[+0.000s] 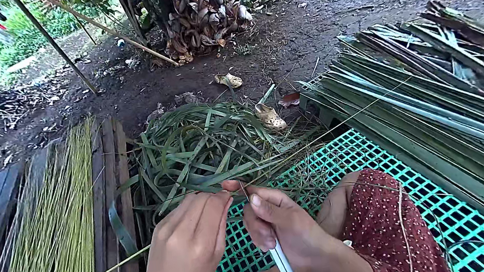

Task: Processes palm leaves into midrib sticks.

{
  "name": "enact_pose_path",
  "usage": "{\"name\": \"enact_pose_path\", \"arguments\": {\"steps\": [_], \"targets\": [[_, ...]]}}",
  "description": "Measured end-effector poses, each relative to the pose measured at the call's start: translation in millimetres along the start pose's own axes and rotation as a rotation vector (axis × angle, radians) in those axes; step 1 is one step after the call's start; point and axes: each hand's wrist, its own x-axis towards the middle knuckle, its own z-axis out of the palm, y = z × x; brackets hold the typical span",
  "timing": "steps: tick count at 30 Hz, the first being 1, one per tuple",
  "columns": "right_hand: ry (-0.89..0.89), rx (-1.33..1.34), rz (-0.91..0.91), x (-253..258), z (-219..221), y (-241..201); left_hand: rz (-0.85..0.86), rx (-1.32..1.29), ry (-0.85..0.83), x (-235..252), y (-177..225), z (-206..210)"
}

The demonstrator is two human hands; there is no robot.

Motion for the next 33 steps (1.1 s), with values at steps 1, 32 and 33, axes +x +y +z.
{"name": "enact_pose_path", "arguments": {"steps": [1, 32, 33], "targets": [[0.009, -0.016, -0.023, -0.9, 0.3, 0.1, 0.005, 0.003, 0.009, 0.4, 1.5, 0.7], [0.62, -0.281, -0.393, 1.0, -88.3, -72.7, 0.027, 0.104, -0.016, -4.3, -10.4, -11.2], [0.676, -0.284, -0.419, -0.2, -97.7, -79.8, -0.001, 0.126, -0.018, -6.1, -16.6, -11.5]]}}
